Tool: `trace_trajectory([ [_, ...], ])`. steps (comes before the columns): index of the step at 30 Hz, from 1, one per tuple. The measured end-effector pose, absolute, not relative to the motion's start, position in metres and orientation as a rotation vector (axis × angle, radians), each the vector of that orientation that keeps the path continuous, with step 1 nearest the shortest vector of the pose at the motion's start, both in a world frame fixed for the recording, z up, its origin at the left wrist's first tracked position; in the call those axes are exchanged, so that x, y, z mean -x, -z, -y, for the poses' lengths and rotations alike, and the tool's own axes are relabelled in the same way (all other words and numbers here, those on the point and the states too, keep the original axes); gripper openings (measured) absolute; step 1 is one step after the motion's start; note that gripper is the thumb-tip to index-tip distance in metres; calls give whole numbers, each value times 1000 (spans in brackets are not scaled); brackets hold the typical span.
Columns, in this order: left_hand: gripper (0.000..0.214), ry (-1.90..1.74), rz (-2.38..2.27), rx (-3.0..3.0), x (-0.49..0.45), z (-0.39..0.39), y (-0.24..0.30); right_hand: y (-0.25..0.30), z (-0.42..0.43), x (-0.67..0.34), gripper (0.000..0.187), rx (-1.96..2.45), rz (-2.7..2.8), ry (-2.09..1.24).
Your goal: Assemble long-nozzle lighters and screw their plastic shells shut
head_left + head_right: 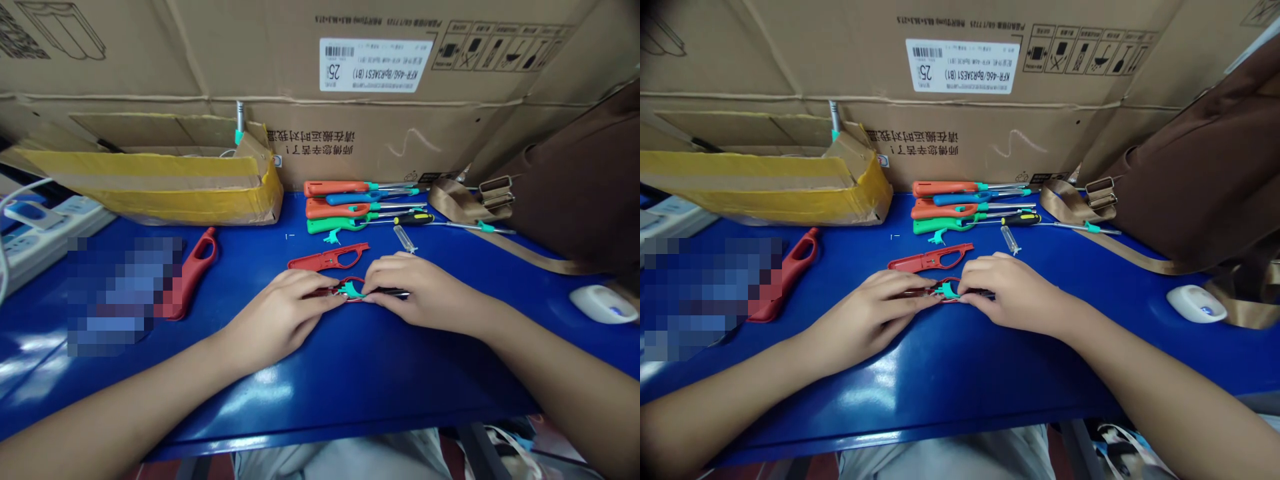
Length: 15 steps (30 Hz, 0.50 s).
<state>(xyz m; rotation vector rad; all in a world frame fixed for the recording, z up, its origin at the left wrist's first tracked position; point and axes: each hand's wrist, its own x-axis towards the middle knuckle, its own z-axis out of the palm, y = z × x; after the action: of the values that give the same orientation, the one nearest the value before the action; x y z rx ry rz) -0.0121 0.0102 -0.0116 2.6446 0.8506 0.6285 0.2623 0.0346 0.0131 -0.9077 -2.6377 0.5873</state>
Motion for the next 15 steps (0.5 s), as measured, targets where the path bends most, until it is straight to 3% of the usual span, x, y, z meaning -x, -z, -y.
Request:
trace_trajectory([
  [7, 36, -623, -861, -2640, 10, -9, 8, -11, -34, -259, 12, 909, 2561, -556],
  [12, 28, -768, -1024, -2560, 10, -12, 2, -7, -40, -260, 39, 971, 2529, -332],
  [15, 29, -789, -1133, -2523, 11, -14, 1, -2, -44, -263, 29, 1074, 2559, -241],
])
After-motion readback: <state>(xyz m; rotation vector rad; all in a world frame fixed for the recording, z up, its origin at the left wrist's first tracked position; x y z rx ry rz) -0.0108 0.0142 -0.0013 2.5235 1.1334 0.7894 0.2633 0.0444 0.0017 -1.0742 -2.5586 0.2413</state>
